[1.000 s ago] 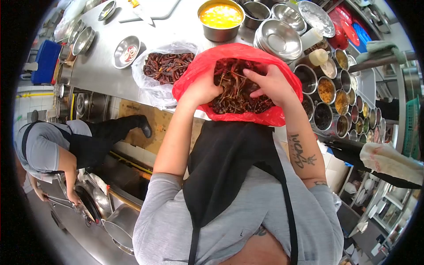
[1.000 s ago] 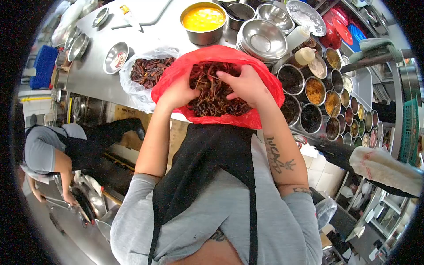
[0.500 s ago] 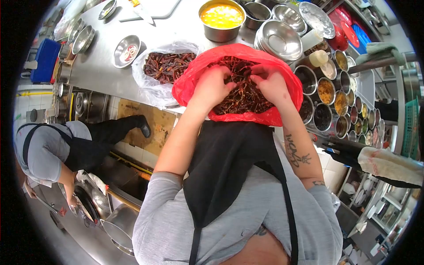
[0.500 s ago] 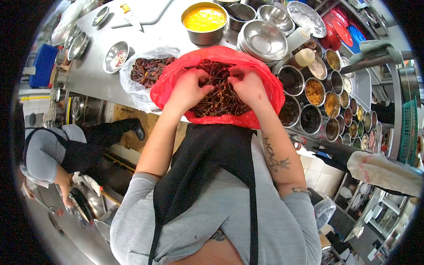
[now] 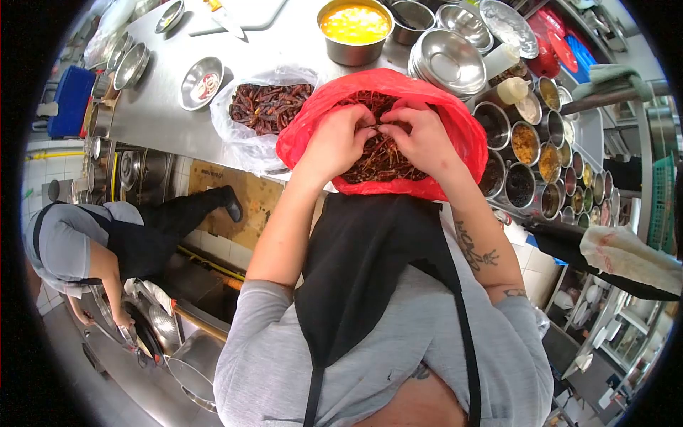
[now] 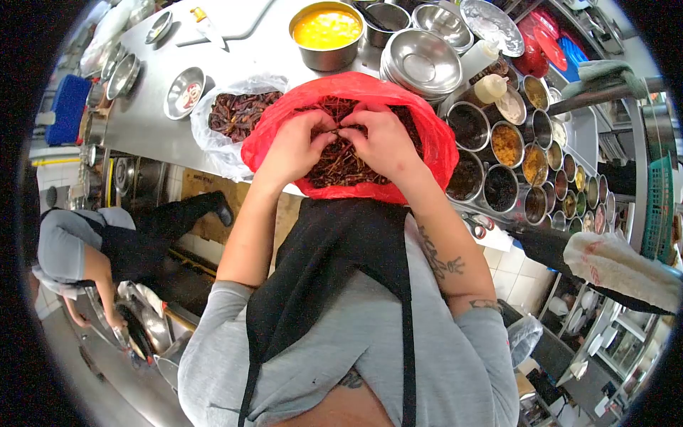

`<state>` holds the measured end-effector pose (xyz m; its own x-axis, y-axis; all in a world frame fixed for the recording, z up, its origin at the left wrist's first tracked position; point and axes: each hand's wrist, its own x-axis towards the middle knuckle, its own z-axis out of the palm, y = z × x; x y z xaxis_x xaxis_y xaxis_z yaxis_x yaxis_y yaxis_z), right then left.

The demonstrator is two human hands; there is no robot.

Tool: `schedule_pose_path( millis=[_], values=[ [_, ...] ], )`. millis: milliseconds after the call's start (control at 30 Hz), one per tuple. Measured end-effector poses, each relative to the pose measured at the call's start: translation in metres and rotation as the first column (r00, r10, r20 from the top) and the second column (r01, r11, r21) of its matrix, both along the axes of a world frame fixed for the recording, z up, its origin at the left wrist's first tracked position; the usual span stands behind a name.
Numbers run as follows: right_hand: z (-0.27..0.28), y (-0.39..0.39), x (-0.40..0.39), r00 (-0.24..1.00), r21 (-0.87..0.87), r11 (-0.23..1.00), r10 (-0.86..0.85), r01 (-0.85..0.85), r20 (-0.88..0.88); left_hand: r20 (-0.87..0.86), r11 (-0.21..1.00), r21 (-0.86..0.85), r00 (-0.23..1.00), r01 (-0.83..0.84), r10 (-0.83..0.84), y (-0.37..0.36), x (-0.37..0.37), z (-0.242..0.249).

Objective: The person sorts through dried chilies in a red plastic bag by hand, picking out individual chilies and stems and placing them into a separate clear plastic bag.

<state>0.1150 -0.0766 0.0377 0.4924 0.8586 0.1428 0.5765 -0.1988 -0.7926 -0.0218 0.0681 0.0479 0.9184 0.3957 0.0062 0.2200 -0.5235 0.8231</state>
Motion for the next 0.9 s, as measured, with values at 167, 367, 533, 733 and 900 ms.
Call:
schedule_pose_path(
  millis=[167, 367, 533, 733, 900],
  values=[
    [0.013, 0.000, 0.007, 0.995, 0.066, 0.996, 0.060, -0.065, 0.081, 0.018, 0.995, -0.092, 0.999, 0.044, -0.042, 0.005, 0.001, 0.018],
    [0.020, -0.006, 0.011, 0.939, -0.079, 0.990, 0.088, -0.121, -0.332, 0.033, 0.935, -0.319, 0.987, 0.157, -0.154, 0.007, 0.002, 0.010],
    [0.016, -0.013, 0.010, 0.632, 0.180, 0.951, 0.301, -0.250, -0.714, 0.186, 0.614, -0.715, 0.938, 0.333, -0.293, 0.019, 0.001, -0.015],
    [0.006, -0.015, 0.012, 0.793, 0.016, 1.000, -0.008, 0.022, -0.609, 0.131, 0.575, -0.792, 0.977, 0.205, -0.168, 0.010, 0.006, -0.008],
    [0.001, -0.015, 0.014, 0.884, -0.037, 0.980, -0.190, 0.193, -0.426, -0.217, 0.988, -0.133, 0.971, 0.074, -0.102, -0.003, 0.013, -0.006]
  ],
)
